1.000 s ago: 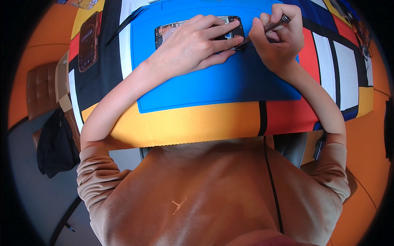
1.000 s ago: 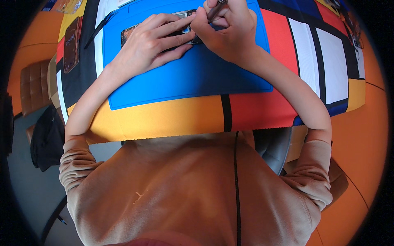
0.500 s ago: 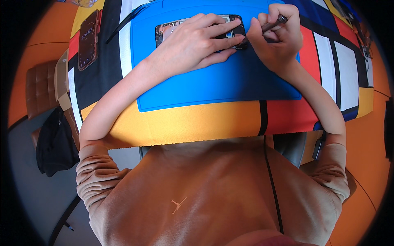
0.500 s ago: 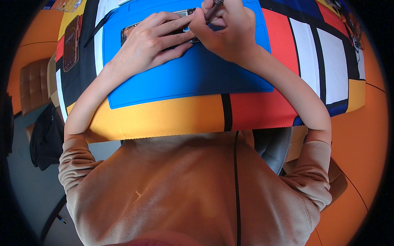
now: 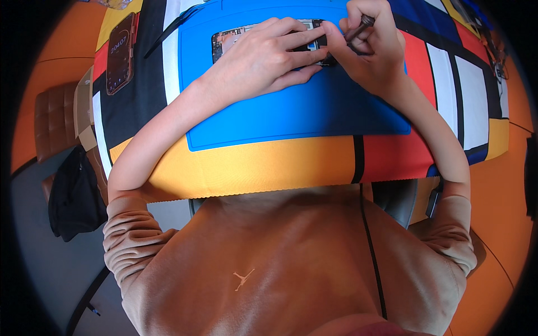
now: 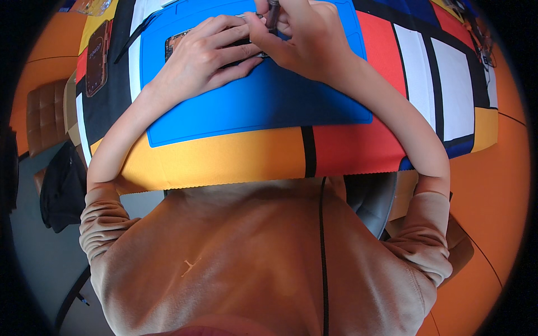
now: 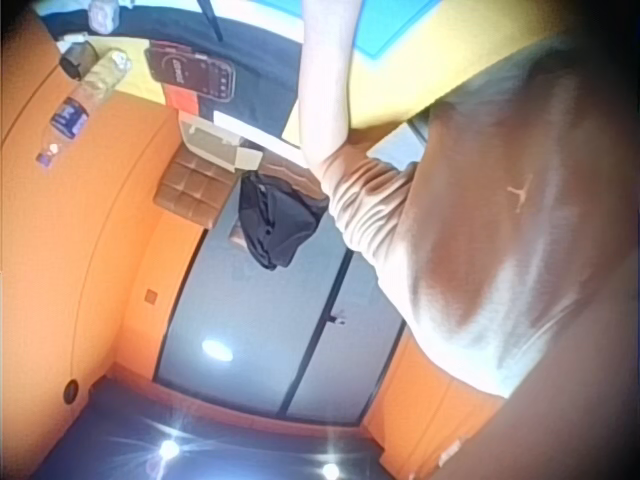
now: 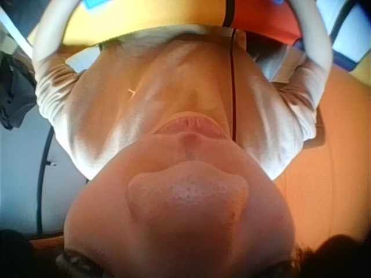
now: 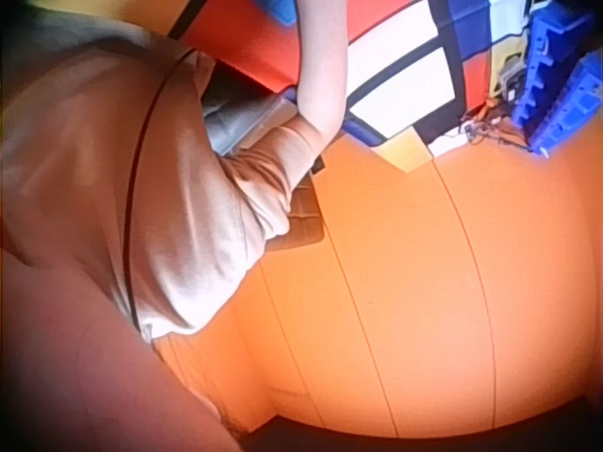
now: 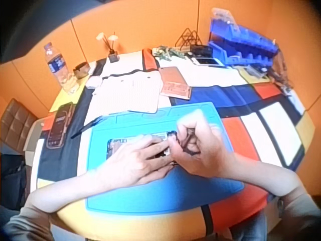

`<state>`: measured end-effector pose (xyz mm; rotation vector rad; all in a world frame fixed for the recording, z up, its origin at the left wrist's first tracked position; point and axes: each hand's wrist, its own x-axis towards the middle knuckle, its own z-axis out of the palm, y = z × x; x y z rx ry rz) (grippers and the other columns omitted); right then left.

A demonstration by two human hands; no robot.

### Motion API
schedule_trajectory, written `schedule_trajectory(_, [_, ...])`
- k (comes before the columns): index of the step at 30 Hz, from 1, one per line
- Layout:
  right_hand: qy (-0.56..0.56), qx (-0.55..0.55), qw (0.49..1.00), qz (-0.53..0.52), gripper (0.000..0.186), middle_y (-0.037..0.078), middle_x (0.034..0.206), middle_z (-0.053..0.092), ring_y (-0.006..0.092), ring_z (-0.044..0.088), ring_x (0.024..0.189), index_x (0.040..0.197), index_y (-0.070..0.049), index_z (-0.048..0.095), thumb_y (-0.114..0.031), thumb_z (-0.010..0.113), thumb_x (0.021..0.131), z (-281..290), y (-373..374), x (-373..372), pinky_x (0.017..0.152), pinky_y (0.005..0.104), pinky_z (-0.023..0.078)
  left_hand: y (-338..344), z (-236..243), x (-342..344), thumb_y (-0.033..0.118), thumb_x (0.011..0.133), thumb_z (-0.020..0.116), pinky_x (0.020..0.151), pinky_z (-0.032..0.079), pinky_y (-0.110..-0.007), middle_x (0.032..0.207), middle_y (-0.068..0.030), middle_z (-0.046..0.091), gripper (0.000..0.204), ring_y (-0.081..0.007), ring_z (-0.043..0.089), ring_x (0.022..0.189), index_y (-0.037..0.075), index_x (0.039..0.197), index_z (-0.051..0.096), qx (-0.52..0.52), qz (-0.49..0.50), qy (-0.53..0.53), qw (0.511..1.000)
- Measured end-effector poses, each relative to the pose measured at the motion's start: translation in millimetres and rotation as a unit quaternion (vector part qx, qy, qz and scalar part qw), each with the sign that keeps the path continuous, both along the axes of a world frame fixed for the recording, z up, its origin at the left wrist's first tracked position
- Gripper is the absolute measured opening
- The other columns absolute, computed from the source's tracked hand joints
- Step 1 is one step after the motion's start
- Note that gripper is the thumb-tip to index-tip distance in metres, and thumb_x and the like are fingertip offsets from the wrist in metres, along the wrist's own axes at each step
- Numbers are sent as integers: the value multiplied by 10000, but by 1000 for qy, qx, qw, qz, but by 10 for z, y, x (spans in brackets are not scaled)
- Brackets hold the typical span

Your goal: The person uses a screwdriver to remove screws from a disassembled smartphone placed on a blue mat. They continue to unscrew and adjust internal components throughout the clip.

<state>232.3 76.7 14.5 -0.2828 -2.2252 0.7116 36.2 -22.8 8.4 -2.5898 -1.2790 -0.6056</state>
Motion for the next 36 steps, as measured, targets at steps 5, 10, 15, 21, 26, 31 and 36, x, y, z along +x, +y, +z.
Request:
schedule_trajectory(5, [126,57,990,-11,269,-40,663,444,13,432,523,1025,-20,458,51,682,894,-71,8,-144,464,209,315,10,-7,-3,272,911,753,991,539,-398,1235,-86,705,254,-254,629,1188,94,1086,801,1,-4,-18,1000])
schedule_trajectory(10, [3,56,998,-18,308,-12,729,459,28,415,563,1087,-8,429,62,658,893,-173,56,39,495,198,327,0,0,-12,271,915,747,1002,533,-395,1219,-86,705,259,-251,628,1187,93,1097,796,-14,-3,-14,1000])
schedule_trajectory(15, [104,47,993,35,305,6,766,488,32,445,600,1094,-10,423,69,644,899,-288,103,-13,510,202,341,25,-12,-13,317,943,701,931,528,-347,1292,-40,692,296,-200,621,1109,122,1151,782,35,-6,-4,999])
schedule_trajectory(21, [20,-32,999,-10,298,49,851,519,68,466,667,1092,-13,413,75,624,900,-145,20,31,571,228,398,7,-8,-5,286,923,743,993,537,-397,1257,-86,695,263,-251,626,1189,94,1095,795,-3,0,-2,1000])
schedule_trajectory(26, [84,78,993,-13,320,97,960,549,112,507,749,1077,-25,424,95,632,865,-100,110,-155,646,237,429,13,-10,-1,285,924,744,983,541,-392,1257,-91,698,259,-248,630,1182,97,1095,796,0,1,-6,1000])
schedule_trajectory(31, [60,60,995,47,264,139,1064,580,137,507,773,1010,-40,432,84,619,870,0,123,-62,699,249,443,5,-24,2,263,911,755,974,543,-387,1230,-92,715,229,-245,639,1160,94,1056,809,-3,3,-20,1000])
schedule_trajectory(36, [50,48,995,71,230,146,1090,597,138,518,780,963,-50,446,96,595,866,75,84,-12,702,254,450,29,-26,-6,243,893,771,956,551,-384,1184,-95,737,207,-248,650,1136,94,1029,819,15,-11,-24,1000])
